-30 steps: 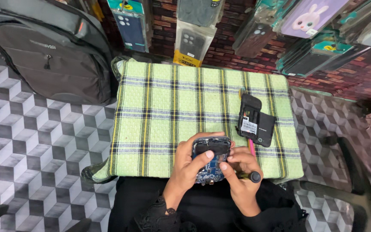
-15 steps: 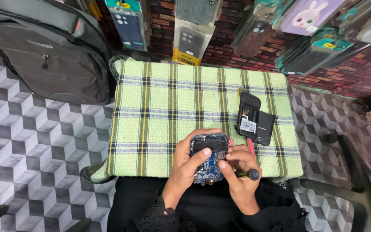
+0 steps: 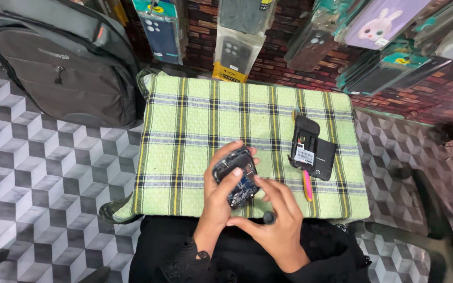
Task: The person disassembles a mobile phone on a table. Using a screwdriver and a small brush, they remove the back cover, unscrew internal components, and separate the motherboard from the battery and frame. The parts are placed on the table as they are removed.
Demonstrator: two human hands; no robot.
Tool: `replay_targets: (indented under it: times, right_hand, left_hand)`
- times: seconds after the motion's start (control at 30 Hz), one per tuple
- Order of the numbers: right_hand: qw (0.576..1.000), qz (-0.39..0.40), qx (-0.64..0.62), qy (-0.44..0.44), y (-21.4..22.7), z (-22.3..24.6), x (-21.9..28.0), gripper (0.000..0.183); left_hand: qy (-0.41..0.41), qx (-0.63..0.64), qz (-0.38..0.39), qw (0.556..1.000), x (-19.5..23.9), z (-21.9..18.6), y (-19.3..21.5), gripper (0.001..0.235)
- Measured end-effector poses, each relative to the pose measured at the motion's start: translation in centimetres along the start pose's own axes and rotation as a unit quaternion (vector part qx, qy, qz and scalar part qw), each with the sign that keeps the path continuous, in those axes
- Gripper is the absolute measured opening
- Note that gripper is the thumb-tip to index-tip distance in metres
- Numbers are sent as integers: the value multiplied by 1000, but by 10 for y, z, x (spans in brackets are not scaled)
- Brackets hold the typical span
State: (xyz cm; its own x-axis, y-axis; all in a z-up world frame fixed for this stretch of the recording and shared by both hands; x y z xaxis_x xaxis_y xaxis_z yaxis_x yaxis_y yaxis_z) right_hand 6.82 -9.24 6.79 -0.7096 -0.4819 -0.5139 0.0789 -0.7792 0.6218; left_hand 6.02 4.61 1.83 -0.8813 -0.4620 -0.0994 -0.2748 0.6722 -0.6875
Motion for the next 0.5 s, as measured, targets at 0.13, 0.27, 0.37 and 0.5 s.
replay_targets:
  times: [0.13, 0.27, 0.37, 0.5]
  right_hand:
    - [999, 5, -3, -38, -4, 0, -2, 70]
    - [999, 1, 27, -33, -5, 1, -3, 62]
    - [1000, -1, 22, -17, -5, 4, -3, 60]
    - [999, -22, 26, 35, -2, 11, -3, 42]
  left_hand:
    - [13, 4, 19, 1000, 0, 1, 2, 52]
    - [22, 21, 23, 999, 2, 3, 3, 52]
    - [23, 36, 17, 999, 1, 3, 5, 54]
    - [8, 70, 40, 997, 2, 3, 2, 64]
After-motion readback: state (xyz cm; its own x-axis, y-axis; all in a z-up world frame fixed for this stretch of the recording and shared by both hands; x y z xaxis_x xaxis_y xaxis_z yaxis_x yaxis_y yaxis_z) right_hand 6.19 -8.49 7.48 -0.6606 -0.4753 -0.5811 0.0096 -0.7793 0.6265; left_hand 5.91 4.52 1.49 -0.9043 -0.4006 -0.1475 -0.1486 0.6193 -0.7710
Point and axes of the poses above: each hand's wrist, its own x-axis away from the middle knuckle, its own y-axis out of the back of the hand, z = x × y, the point moved 7 cm from there along -x, towards the middle knuckle
